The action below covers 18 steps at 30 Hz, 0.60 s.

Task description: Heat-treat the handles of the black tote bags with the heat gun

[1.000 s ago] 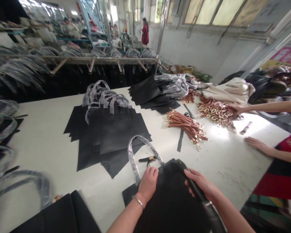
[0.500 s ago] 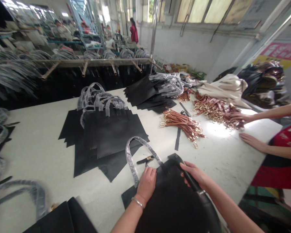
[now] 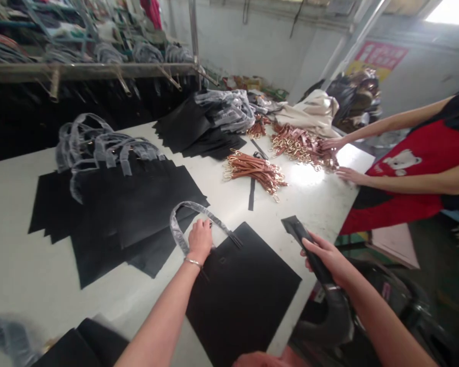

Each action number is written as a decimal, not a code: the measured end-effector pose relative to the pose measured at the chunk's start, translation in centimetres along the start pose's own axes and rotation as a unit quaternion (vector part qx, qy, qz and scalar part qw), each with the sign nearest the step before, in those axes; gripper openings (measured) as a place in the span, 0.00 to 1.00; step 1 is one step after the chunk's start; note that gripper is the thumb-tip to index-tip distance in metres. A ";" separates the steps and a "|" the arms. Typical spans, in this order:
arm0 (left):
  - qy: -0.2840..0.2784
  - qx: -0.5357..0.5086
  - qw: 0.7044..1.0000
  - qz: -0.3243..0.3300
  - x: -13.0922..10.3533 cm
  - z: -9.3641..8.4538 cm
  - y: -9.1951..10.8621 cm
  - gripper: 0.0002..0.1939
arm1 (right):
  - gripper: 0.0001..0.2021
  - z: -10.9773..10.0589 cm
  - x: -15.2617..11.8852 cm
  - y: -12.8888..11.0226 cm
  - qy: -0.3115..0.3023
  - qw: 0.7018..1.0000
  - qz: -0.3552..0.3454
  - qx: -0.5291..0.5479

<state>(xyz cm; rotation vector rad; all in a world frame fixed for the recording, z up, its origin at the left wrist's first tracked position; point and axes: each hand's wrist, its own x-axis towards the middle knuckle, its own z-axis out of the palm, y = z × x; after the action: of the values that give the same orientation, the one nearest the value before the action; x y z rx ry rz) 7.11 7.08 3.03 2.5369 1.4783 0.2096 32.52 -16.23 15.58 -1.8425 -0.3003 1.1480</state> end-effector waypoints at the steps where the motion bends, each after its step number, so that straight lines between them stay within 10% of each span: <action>1: -0.008 -0.017 1.000 0.002 0.2 -0.1 -0.4 0.07 | 0.28 -0.2 -0.5 0.5 0.010 1.000 0.004 0.001; 10: 0.014 -0.246 0.966 -0.075 -1.8 -3.6 -4.1 0.13 | 0.31 2.0 -3.0 3.2 -0.032 0.998 0.035 -0.031; 18: 0.050 -0.271 0.956 -0.100 -8.9 -6.1 -5.5 0.11 | 0.35 7.1 -4.2 3.9 -0.163 0.976 0.018 -0.140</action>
<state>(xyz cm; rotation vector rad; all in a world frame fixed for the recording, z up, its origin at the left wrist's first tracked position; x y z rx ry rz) -3.22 2.55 7.48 1.9536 1.4522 0.6244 23.60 -16.89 13.89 -1.8993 -0.6466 1.4972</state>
